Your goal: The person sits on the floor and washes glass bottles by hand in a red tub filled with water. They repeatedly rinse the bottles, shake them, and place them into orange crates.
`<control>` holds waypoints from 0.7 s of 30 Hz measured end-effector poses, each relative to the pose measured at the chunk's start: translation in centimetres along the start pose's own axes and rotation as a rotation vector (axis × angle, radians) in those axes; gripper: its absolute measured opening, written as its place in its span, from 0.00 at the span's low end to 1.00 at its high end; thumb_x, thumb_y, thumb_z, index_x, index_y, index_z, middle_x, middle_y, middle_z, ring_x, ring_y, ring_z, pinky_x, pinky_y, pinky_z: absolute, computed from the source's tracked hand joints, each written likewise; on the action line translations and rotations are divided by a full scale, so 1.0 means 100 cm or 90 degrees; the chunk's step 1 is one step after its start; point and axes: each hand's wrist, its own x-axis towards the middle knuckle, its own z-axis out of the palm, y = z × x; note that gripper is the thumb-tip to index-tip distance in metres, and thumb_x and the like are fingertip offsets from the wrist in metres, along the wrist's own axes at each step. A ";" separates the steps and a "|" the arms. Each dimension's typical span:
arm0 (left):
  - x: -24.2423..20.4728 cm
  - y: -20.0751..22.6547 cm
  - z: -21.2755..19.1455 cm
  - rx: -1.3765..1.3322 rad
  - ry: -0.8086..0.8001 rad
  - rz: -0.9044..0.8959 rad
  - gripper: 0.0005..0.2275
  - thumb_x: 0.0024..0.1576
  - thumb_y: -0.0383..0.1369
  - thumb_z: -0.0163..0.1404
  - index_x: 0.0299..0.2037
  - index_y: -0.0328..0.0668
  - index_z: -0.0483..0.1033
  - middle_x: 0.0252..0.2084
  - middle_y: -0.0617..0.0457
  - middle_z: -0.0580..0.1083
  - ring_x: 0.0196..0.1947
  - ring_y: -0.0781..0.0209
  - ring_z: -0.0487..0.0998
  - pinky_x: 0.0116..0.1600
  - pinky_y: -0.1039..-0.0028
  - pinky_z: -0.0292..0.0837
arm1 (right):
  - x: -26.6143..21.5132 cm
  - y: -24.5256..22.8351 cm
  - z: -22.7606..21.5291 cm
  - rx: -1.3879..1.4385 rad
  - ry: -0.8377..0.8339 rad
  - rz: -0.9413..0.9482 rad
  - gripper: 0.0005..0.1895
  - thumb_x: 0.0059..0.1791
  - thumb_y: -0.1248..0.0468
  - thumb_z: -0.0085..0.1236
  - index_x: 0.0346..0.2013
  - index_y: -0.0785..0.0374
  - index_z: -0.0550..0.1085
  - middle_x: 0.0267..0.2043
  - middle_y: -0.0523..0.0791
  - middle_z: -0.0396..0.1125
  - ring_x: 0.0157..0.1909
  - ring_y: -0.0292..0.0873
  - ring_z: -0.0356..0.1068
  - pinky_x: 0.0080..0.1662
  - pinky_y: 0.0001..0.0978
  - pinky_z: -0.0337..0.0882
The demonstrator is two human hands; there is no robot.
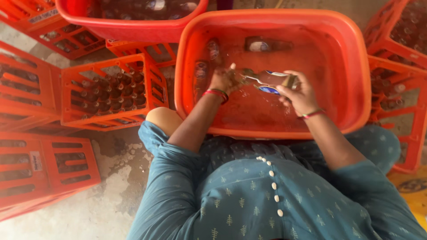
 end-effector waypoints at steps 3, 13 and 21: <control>0.002 -0.014 -0.002 -0.055 -0.017 -0.084 0.15 0.61 0.36 0.49 0.50 0.30 0.68 0.43 0.42 0.75 0.40 0.47 0.80 0.42 0.59 0.82 | -0.007 -0.017 -0.003 -0.167 0.001 -0.117 0.25 0.52 0.69 0.65 0.61 0.60 0.67 0.39 0.41 0.66 0.28 0.31 0.66 0.25 0.21 0.64; 0.007 -0.024 0.007 -0.040 -0.014 -0.098 0.17 0.59 0.37 0.55 0.48 0.28 0.69 0.43 0.41 0.72 0.41 0.47 0.79 0.47 0.57 0.83 | -0.006 -0.014 -0.016 -0.123 0.062 -0.118 0.24 0.53 0.67 0.64 0.62 0.59 0.67 0.40 0.42 0.68 0.27 0.31 0.67 0.24 0.19 0.63; 0.001 -0.032 0.011 -0.025 0.006 -0.097 0.24 0.56 0.38 0.58 0.52 0.30 0.61 0.47 0.41 0.71 0.41 0.49 0.79 0.48 0.60 0.84 | 0.003 -0.014 -0.026 -0.093 0.101 -0.097 0.20 0.55 0.62 0.63 0.60 0.59 0.69 0.42 0.42 0.67 0.26 0.31 0.65 0.22 0.20 0.60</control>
